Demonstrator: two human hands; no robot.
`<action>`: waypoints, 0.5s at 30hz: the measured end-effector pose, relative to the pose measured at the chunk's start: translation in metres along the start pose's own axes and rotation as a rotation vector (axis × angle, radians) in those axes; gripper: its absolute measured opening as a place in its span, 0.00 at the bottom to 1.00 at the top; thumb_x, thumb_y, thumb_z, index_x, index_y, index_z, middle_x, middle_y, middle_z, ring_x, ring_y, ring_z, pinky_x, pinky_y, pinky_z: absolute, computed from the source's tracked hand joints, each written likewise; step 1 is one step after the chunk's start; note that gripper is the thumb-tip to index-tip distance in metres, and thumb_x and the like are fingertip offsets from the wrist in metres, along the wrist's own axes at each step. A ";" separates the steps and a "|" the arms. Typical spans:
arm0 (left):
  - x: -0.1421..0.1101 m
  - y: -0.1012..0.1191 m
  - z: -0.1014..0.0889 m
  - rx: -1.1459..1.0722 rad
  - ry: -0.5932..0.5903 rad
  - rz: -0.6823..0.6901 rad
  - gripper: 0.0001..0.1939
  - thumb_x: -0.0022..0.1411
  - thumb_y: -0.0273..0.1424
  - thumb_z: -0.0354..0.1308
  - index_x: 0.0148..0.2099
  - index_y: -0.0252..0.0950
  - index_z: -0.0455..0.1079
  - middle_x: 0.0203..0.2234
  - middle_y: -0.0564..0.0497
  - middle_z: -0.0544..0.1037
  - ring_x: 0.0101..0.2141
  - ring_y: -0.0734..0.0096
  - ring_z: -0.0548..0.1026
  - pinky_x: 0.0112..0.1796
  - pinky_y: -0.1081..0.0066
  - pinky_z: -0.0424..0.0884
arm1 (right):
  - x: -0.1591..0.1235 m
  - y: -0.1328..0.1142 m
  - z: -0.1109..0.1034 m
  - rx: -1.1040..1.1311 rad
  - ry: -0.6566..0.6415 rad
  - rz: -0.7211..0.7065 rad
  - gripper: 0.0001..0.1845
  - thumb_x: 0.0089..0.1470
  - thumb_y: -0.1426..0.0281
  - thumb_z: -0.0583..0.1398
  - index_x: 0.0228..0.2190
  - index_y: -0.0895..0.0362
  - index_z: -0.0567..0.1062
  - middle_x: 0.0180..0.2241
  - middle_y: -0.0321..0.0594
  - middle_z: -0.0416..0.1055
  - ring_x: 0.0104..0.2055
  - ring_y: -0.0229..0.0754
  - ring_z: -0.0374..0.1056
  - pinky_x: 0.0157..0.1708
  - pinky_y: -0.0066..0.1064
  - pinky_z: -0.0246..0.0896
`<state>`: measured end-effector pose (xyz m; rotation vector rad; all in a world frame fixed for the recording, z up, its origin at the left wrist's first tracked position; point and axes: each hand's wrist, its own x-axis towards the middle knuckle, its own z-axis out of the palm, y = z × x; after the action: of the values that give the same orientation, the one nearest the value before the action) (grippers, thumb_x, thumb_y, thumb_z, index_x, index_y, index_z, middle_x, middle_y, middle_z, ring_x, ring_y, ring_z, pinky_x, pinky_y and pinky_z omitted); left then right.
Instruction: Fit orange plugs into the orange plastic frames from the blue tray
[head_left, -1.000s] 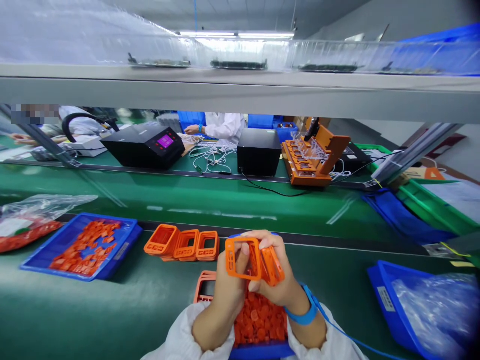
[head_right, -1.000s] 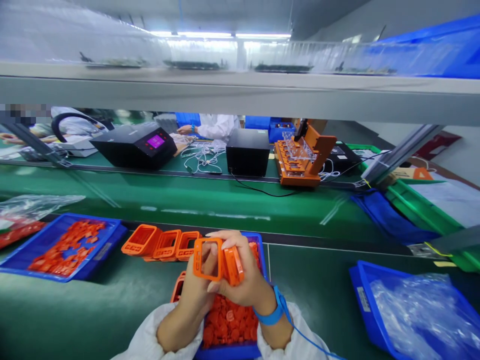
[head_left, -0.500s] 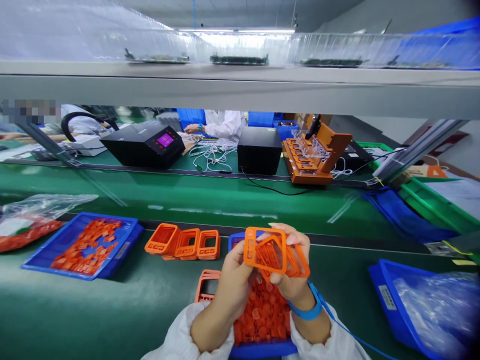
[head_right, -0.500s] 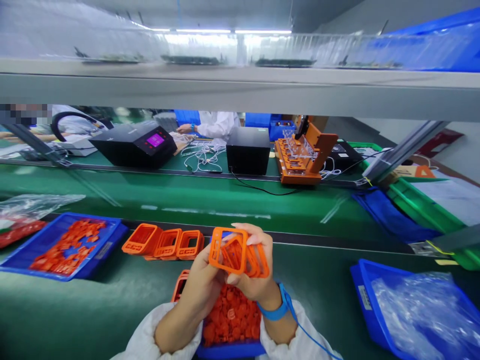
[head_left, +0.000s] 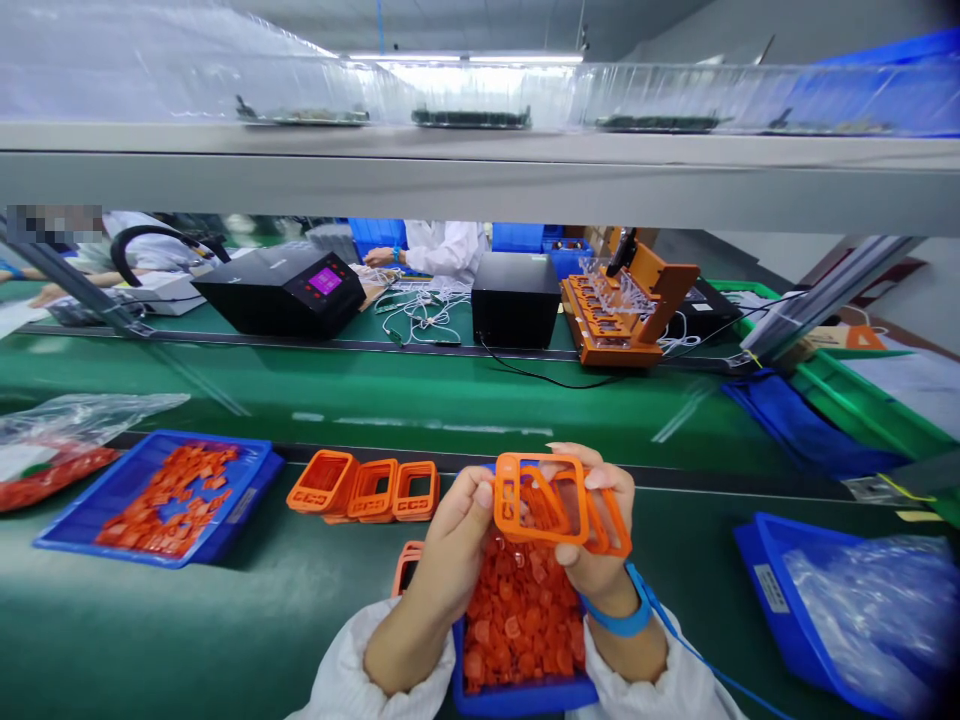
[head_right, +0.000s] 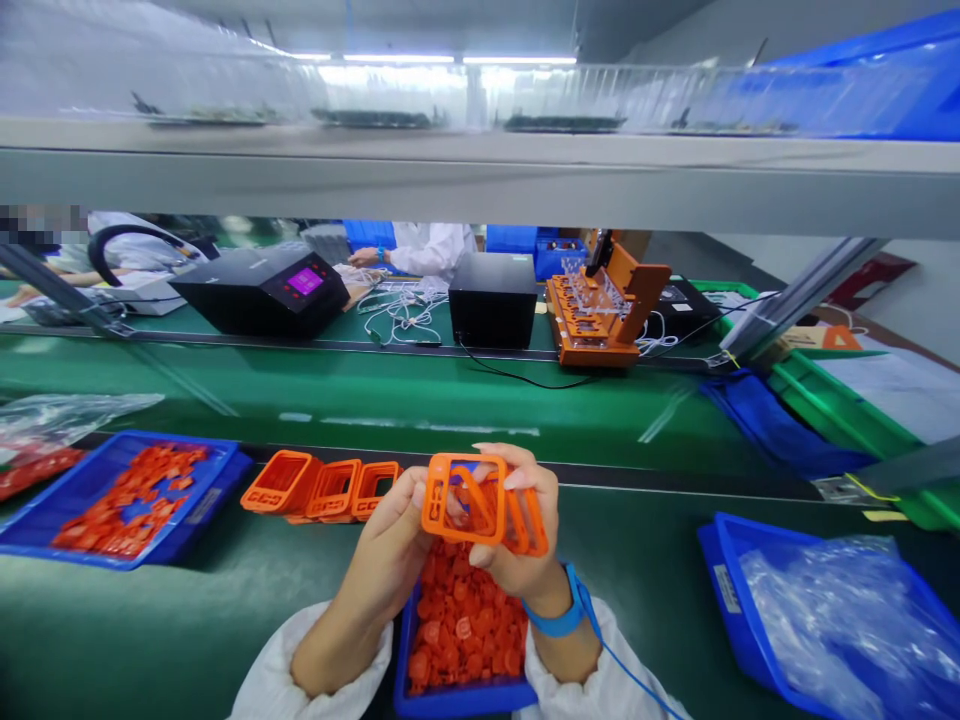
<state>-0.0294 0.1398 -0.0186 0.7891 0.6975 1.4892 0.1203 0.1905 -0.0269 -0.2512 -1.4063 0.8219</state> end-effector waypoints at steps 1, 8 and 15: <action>0.000 0.001 0.000 0.003 0.000 -0.002 0.22 0.70 0.51 0.66 0.44 0.34 0.73 0.34 0.50 0.79 0.34 0.73 0.75 0.39 0.74 0.70 | 0.001 0.000 -0.001 -0.006 -0.003 0.000 0.32 0.56 0.50 0.74 0.54 0.43 0.68 0.61 0.45 0.71 0.53 0.49 0.77 0.53 0.45 0.78; 0.001 0.008 -0.001 -0.018 -0.010 0.022 0.21 0.69 0.48 0.69 0.44 0.34 0.77 0.31 0.50 0.79 0.31 0.75 0.73 0.35 0.76 0.68 | 0.004 0.000 -0.003 -0.005 -0.152 0.022 0.32 0.56 0.51 0.74 0.55 0.43 0.68 0.59 0.45 0.74 0.61 0.52 0.75 0.59 0.48 0.76; 0.001 0.014 -0.007 0.024 0.042 0.058 0.22 0.63 0.48 0.74 0.38 0.33 0.76 0.24 0.54 0.73 0.23 0.80 0.64 0.26 0.78 0.62 | 0.000 0.000 -0.001 -0.046 -0.152 0.012 0.32 0.55 0.48 0.73 0.53 0.44 0.68 0.57 0.46 0.76 0.58 0.54 0.78 0.55 0.50 0.79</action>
<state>-0.0430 0.1403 -0.0111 0.8038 0.7313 1.5558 0.1218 0.1908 -0.0269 -0.2363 -1.5684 0.8330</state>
